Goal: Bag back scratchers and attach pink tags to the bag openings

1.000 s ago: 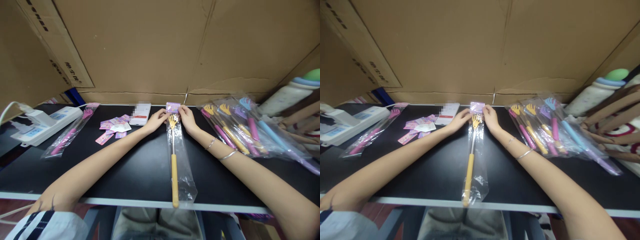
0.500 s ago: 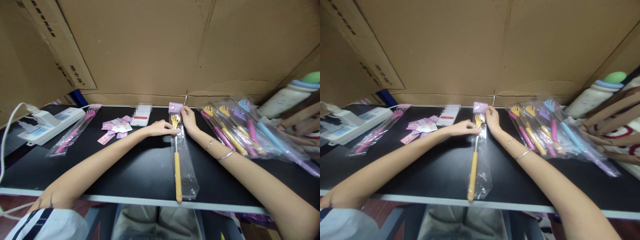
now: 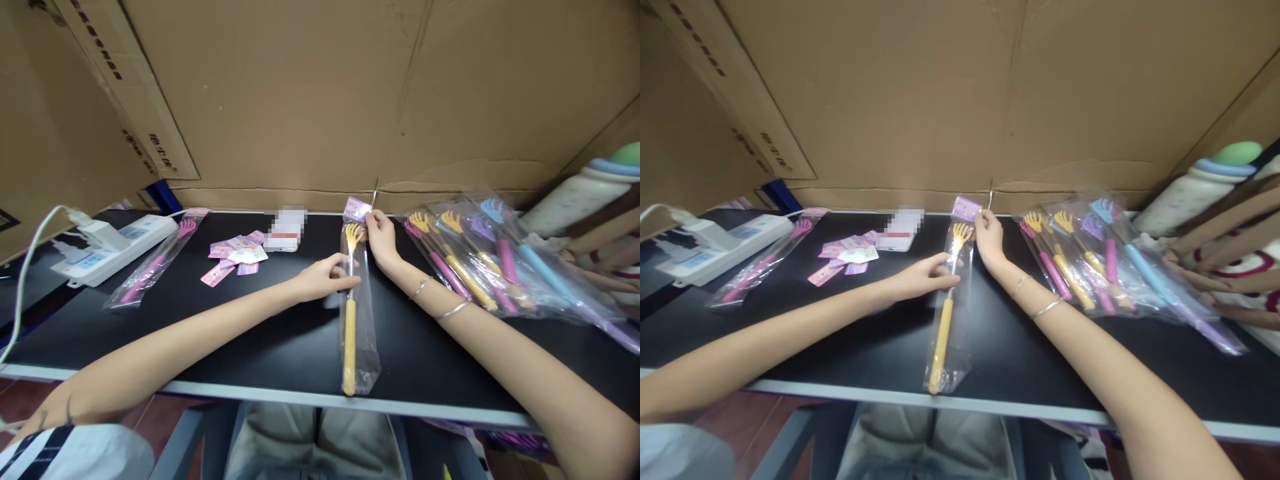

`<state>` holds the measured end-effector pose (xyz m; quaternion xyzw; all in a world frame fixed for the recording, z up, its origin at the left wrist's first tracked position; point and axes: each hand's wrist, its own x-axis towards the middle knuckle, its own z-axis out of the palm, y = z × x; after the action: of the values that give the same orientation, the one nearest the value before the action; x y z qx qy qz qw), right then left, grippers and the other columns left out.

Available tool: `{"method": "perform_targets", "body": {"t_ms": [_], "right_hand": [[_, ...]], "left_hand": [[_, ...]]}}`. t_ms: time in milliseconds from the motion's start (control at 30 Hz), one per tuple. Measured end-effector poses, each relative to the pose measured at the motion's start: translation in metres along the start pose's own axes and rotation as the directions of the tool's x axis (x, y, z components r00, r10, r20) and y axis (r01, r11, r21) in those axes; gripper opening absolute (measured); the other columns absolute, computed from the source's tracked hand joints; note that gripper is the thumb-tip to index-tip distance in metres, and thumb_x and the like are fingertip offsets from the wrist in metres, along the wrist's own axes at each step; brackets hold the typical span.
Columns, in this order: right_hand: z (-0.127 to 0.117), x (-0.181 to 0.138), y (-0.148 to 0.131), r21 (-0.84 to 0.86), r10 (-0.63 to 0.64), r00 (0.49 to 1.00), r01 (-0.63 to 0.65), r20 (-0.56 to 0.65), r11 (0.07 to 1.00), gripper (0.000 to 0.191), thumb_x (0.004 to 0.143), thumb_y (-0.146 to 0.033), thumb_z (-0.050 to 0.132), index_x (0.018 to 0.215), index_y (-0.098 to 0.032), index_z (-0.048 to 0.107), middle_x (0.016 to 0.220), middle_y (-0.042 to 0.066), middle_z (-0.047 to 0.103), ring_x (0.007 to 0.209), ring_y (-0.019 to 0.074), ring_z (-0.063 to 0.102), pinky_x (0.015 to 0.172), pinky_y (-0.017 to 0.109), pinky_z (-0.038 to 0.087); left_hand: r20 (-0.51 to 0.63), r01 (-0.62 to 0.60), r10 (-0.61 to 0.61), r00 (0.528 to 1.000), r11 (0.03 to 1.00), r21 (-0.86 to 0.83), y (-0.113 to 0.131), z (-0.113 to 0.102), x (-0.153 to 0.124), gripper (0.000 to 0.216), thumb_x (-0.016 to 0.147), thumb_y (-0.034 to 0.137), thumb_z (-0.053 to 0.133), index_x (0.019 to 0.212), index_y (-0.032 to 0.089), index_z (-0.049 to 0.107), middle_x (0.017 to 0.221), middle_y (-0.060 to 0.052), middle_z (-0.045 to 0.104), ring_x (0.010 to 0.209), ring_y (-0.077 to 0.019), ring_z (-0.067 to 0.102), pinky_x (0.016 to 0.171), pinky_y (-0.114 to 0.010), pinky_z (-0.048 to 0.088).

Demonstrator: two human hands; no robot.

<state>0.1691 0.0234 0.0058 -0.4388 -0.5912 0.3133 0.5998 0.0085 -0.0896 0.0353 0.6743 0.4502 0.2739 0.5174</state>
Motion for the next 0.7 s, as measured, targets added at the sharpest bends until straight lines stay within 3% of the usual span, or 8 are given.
{"method": "perform_targets", "body": {"t_ms": [167, 400, 533, 700], "right_hand": [[-0.001, 0.001, -0.001, -0.002, 0.000, 1.000, 0.000, 0.012, 1.000, 0.031, 0.082, -0.053, 0.051, 0.076, -0.023, 0.050, 0.052, -0.005, 0.047, 0.045, 0.0127, 0.047, 0.048, 0.026, 0.039], [-0.001, -0.002, -0.009, 0.083, 0.079, 0.994, -0.085, 0.077, 0.993, 0.036, 0.086, -0.056, 0.047, 0.082, -0.021, 0.051, 0.052, -0.005, 0.053, 0.039, 0.0097, 0.051, 0.042, 0.022, 0.039], [0.000, -0.004, -0.011, 0.104, 0.105, 0.987, -0.118, 0.121, 0.988, 0.040, 0.085, -0.059, 0.047, 0.079, -0.019, 0.051, 0.051, -0.005, 0.053, 0.036, 0.0080, 0.053, 0.038, 0.019, 0.038], [0.002, -0.005, -0.011, 0.091, 0.083, 0.982, -0.099, 0.172, 0.991, 0.041, 0.085, -0.058, 0.049, 0.078, -0.018, 0.053, 0.052, -0.006, 0.053, 0.035, 0.0071, 0.053, 0.037, 0.018, 0.038]], "left_hand": [[-0.023, 0.001, -0.003, 1.000, 0.994, -0.111, 0.004, -0.001, -0.006, 0.026, 0.079, 0.025, 0.064, 0.101, 0.015, 0.053, 0.066, 0.004, 0.063, 0.062, -0.0090, 0.058, 0.068, -0.022, 0.044], [-0.143, 0.020, -0.048, 0.989, 0.982, -0.190, 0.001, -0.021, -0.027, 0.046, 0.077, 0.034, 0.066, 0.114, 0.017, 0.044, 0.079, -0.002, 0.069, 0.059, -0.0078, 0.055, 0.052, -0.018, 0.039], [-0.171, -0.002, -0.021, 0.985, 0.991, -0.136, 0.004, -0.047, -0.055, 0.054, 0.076, 0.044, 0.066, 0.120, 0.020, 0.046, 0.087, -0.004, 0.071, 0.067, -0.0110, 0.060, 0.054, -0.019, 0.043], [-0.422, 0.006, -0.014, 0.907, 1.000, -0.019, 0.004, -0.096, -0.096, 0.057, 0.076, 0.049, 0.065, 0.125, 0.023, 0.051, 0.111, -0.006, 0.066, 0.095, -0.0192, 0.063, 0.063, -0.020, 0.047]]}}
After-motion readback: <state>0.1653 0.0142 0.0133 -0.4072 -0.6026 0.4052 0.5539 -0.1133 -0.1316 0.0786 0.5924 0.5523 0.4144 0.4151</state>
